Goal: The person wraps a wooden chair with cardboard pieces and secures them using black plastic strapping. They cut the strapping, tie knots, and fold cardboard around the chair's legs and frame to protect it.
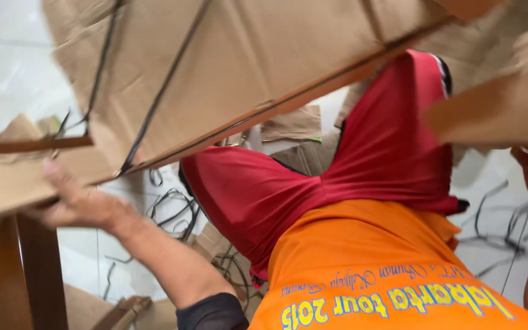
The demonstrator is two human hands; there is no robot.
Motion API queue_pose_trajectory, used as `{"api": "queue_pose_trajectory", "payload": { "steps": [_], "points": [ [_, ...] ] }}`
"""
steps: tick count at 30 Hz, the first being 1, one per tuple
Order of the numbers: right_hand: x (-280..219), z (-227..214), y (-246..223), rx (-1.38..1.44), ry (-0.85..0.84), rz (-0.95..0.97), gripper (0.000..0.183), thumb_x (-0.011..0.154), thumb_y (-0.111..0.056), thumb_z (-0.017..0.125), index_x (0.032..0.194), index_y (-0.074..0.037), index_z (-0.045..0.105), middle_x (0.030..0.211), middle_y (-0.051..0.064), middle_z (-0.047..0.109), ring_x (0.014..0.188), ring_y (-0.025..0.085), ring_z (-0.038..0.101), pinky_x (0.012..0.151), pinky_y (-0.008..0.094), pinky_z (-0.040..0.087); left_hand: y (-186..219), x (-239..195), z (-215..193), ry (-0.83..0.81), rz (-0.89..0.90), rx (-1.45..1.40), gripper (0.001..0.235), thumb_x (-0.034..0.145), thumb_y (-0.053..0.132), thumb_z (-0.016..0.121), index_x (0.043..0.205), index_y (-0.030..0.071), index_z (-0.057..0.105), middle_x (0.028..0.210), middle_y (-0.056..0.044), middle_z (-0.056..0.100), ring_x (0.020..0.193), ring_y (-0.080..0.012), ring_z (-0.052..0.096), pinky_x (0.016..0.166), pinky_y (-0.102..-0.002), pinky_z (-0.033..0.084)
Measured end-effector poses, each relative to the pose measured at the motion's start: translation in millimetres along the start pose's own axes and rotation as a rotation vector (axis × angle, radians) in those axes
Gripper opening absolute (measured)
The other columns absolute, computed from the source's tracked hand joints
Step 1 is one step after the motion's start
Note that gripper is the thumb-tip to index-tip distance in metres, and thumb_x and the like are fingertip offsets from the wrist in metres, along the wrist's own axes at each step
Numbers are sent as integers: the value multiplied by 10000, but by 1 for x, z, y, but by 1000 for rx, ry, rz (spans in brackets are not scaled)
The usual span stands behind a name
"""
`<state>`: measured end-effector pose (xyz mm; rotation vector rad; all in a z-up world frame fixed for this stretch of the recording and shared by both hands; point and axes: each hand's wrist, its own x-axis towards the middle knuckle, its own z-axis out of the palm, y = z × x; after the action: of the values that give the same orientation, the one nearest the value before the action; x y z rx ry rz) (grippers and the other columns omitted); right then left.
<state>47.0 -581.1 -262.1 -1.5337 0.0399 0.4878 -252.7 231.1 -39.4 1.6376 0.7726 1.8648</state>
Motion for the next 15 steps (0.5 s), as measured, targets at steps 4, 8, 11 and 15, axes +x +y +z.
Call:
{"api": "queue_pose_trajectory", "payload": {
  "steps": [4, 8, 11, 15],
  "points": [
    [-32, -65, 65, 387, 493, 208, 183, 1029, -477, 782, 1129, -383, 660, 1186, -243, 671, 1135, -7, 643, 963, 192, 555, 15, 1, 9, -100, 60, -54, 444, 1026, -12, 886, 1312, -91, 555, 1254, -385, 667, 1105, -522, 734, 952, -639, 667],
    [-59, -91, 119, 641, 1014, 383, 379, 857, -521, 815, 1110, -265, 696, 1066, -71, 791, 950, 54, 747, 802, 186, 569, 39, -3, 17, -207, 111, -48, 382, 1074, 6, 813, 1305, -117, 535, 1268, -369, 602, 1164, -504, 645, 995, -645, 569],
    [-82, -66, 146, 418, 1267, 661, 211, 948, -286, 570, 1094, -134, 575, 855, 194, 805, 707, 302, 820, 625, 486, 689, 39, -2, 16, -260, 143, -104, 373, 1106, -45, 766, 1349, -130, 496, 1325, -392, 562, 1218, -534, 602, 1039, -676, 526],
    [-58, 23, 125, 207, 949, 880, 391, 1001, -325, 610, 1367, -213, 531, 1382, 81, 671, 1184, 294, 726, 986, 463, 602, 24, 0, 6, -268, 161, -100, 383, 1132, -48, 766, 1362, -124, 470, 1313, -408, 556, 1196, -560, 604, 998, -720, 539]
  ]
}}
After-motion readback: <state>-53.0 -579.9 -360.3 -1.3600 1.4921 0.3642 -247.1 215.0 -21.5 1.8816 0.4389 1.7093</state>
